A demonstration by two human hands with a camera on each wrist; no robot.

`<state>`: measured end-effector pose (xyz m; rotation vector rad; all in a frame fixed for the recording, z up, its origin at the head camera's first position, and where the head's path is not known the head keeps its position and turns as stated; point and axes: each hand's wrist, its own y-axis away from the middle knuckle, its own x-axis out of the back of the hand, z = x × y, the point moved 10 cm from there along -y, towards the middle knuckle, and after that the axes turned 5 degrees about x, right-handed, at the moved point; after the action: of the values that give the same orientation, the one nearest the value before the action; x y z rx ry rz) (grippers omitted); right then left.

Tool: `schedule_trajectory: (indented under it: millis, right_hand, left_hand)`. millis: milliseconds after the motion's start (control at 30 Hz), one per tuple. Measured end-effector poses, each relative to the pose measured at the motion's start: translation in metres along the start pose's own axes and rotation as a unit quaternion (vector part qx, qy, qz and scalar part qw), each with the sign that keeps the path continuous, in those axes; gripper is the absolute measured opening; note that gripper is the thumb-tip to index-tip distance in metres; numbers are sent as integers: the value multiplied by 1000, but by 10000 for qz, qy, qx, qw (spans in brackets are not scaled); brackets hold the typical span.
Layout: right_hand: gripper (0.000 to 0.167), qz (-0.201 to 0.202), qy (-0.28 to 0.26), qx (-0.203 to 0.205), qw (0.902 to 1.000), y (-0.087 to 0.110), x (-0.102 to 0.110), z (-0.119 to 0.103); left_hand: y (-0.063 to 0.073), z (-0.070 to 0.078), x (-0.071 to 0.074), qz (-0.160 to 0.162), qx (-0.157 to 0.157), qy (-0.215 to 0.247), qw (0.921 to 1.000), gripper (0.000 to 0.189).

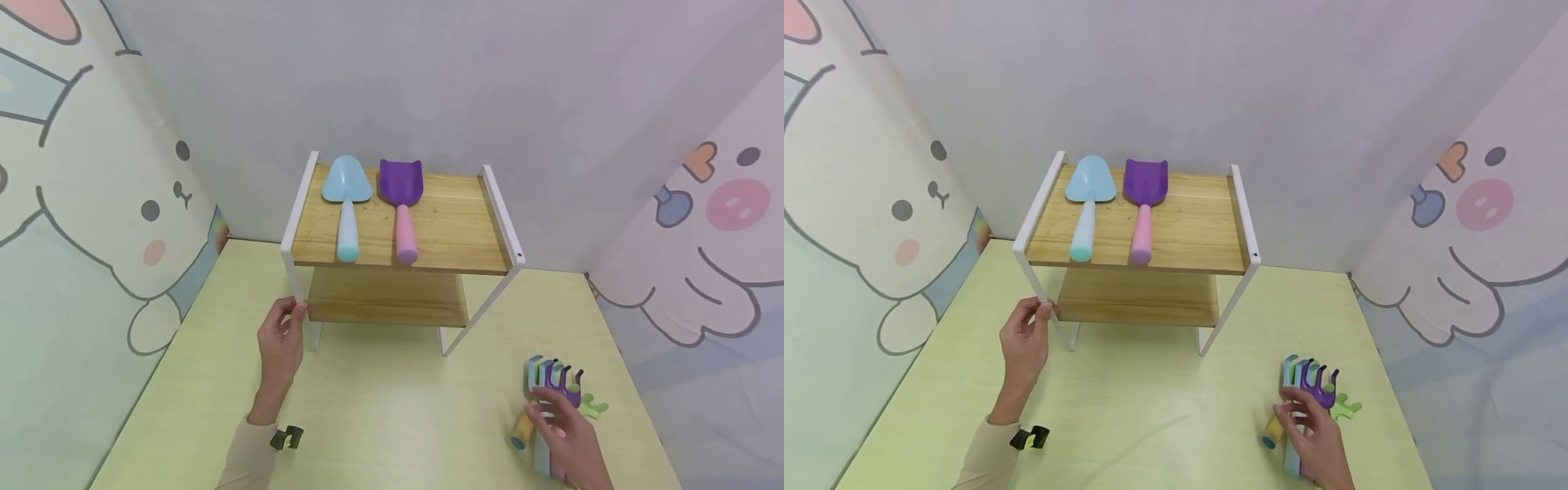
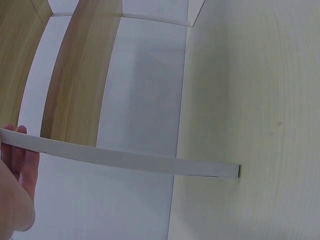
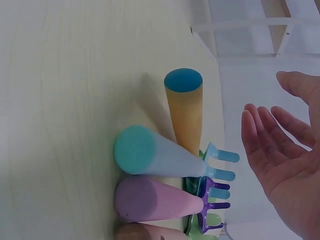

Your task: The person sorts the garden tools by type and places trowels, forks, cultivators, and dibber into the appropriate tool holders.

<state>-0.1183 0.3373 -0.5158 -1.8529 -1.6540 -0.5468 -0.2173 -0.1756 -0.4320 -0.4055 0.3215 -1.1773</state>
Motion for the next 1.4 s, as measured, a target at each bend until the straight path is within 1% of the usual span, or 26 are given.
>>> schedule_trajectory:
  millis: [67,133,367,600,700,833,933,1067,1167,1300,1400]
  right_hand:
    - [35,95,108,1,9999,3,2,4]
    - [34,167,238,-88,9995,6,4,9]
    - [39,29,509,-911,9945,14,7,27]
    - [41,87,654,-1186,9907,25,14,39]
    - [46,-17,744,-1444,9867,29,17,48]
    - [45,-215,910,-1659,9817,33,20,58]
    - [49,-368,885,-1876,9776,35,20,67]
    - [60,-642,891,-2148,9705,34,18,76]
    - [63,-837,1090,-2177,9663,31,15,79]
    - [63,-1104,1383,-1983,9640,25,12,79]
    - [64,-1298,1486,-1874,9623,20,10,79]
  left_hand:
    - [0,0,0,-10,4,22,10000,6]
    - [0,-1,0,-24,7,45,10000,6]
    - [0,-3,0,15,130,3,9999,5]
    - [-1,-5,1,70,237,42,9997,5]
    - [0,-5,1,94,241,49,9997,5]
    - [0,-4,1,99,197,82,9997,5]
    - [0,-4,1,90,132,99,9998,6]
    - [0,-3,1,80,51,147,9998,6]
    - [0,-3,1,80,-6,130,9999,6]
    - [0,-3,1,96,-35,63,9999,6]
    - [1,-3,1,91,-9,64,9999,6]
